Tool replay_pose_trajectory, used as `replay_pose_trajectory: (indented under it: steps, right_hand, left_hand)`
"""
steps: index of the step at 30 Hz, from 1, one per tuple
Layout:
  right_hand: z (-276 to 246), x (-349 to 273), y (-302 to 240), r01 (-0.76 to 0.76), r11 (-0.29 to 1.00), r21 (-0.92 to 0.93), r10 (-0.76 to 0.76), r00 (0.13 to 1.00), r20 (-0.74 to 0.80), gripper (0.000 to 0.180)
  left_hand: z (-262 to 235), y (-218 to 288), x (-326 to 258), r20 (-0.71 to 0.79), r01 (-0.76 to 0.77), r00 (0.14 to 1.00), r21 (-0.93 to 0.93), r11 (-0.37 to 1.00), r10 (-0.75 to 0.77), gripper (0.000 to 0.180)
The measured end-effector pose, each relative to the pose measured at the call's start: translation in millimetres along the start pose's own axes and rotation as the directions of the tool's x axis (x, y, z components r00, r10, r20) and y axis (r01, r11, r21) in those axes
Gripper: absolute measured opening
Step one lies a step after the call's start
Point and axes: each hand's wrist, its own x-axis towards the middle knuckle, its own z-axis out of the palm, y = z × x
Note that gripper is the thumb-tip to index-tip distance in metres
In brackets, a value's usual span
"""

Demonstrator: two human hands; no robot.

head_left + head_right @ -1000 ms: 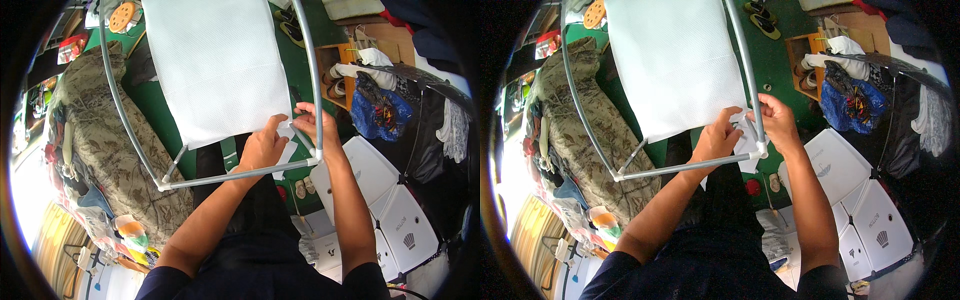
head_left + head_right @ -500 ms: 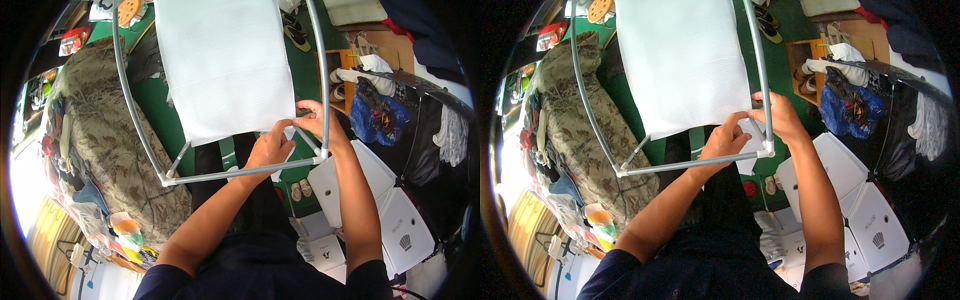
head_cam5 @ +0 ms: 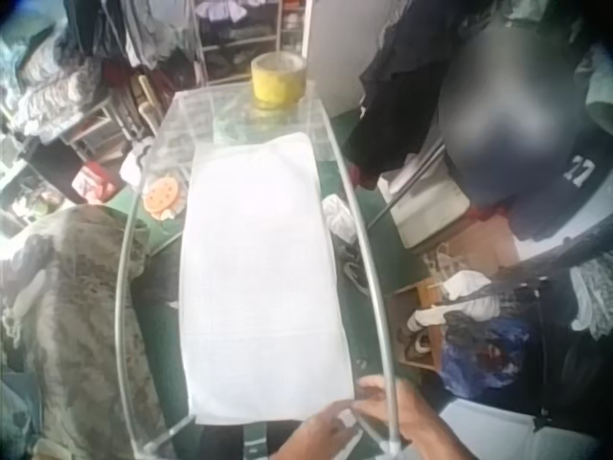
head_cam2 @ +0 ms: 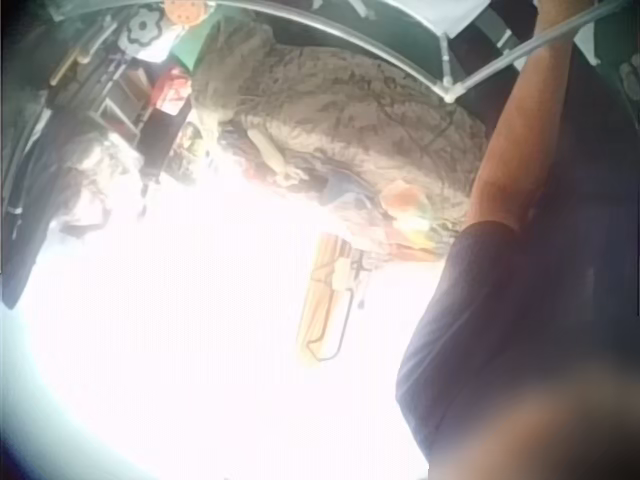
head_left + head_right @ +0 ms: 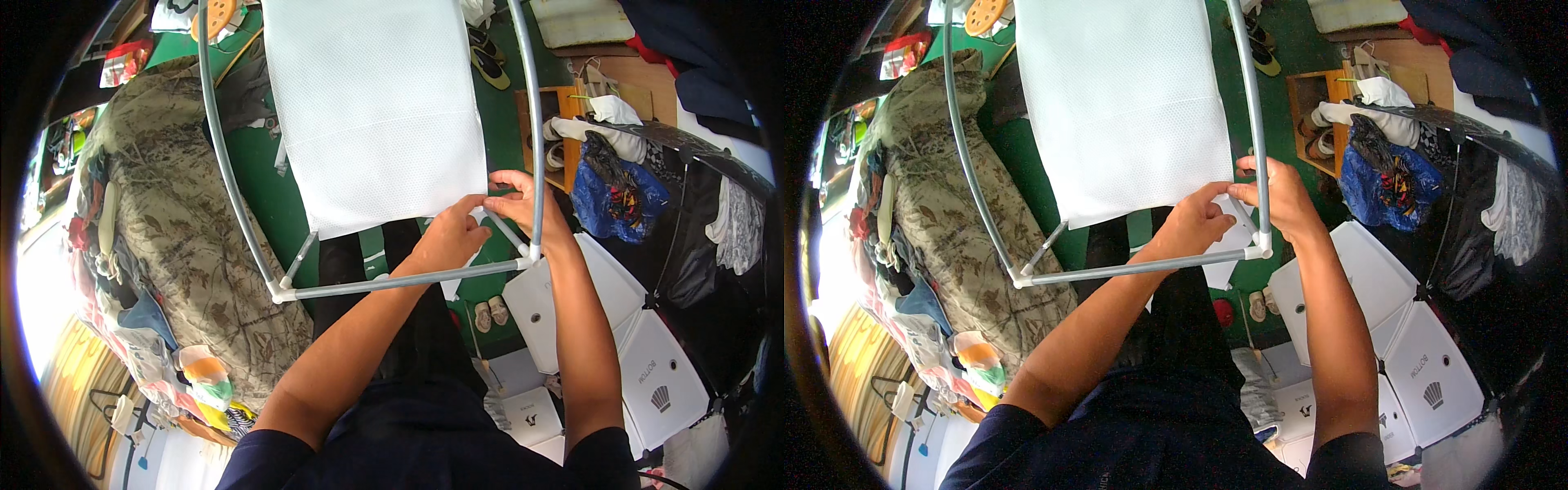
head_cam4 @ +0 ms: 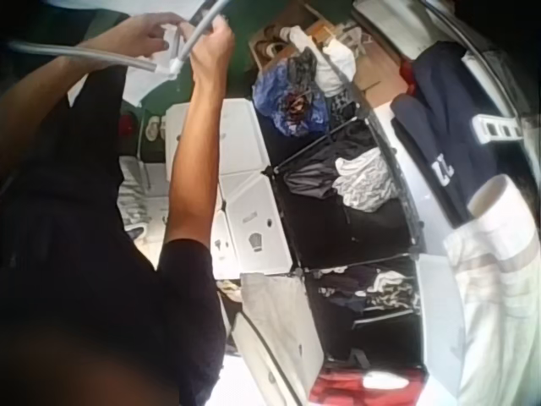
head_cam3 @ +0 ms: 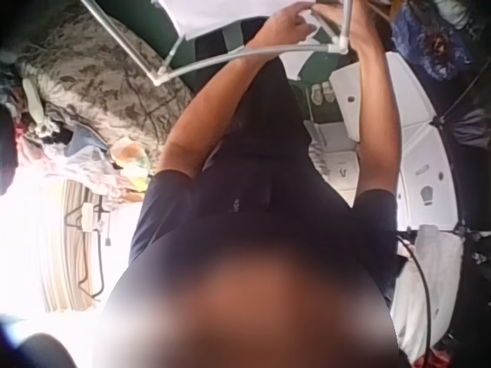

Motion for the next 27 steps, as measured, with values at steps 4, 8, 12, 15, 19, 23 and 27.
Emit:
replay_pose_trajectory:
  steps: [4, 8, 12, 15, 19, 23, 27]
  right_hand:
    - [1.3, -0.2, -4.2, -0.014, 1.000, -0.010, 0.013, 1.000, -0.020, 0.052]
    - [4.0, 3.2, 0.8, -0.042, 0.998, 0.043, 0.042, 0.999, -0.005, 0.042]
    - [5.9, 0.6, 13.3, -0.011, 0.993, 0.120, 0.015, 0.999, -0.036, 0.045]
    - [6.9, -2.7, 13.9, -0.063, 0.983, 0.173, 0.071, 0.997, -0.037, 0.048]
    - [8.0, 1.0, 28.1, -0.033, 0.969, 0.244, 0.048, 0.997, -0.057, 0.050]
    - [19.1, 1.3, 26.2, -0.124, 0.939, 0.321, 0.156, 0.985, -0.076, 0.053]
    - [22.1, 3.7, 39.6, -0.095, 0.921, 0.377, 0.156, 0.979, -0.135, 0.052]
  left_hand:
    - [-5.9, 8.0, 0.4, 0.023, 0.005, 1.000, -0.020, 1.000, -0.004, 0.047]
    - [-0.7, -5.5, -0.4, -0.010, 0.005, 1.000, -0.092, 0.996, -0.006, 0.051]
    - [7.0, 1.5, -20.9, -0.148, -0.078, 0.986, 0.017, 0.997, 0.079, 0.054]
    - [7.5, -3.3, -26.2, -0.092, -0.107, 0.989, 0.079, 0.991, 0.115, 0.054]
    - [3.0, 0.9, -26.9, -0.058, -0.116, 0.990, 0.177, 0.977, 0.128, 0.054]
    - [0.8, -4.0, -28.8, -0.036, -0.143, 0.987, 0.238, 0.961, 0.156, 0.058]
    - [5.4, -12.5, -32.3, -0.068, -0.192, 0.972, 0.323, 0.927, 0.225, 0.062]
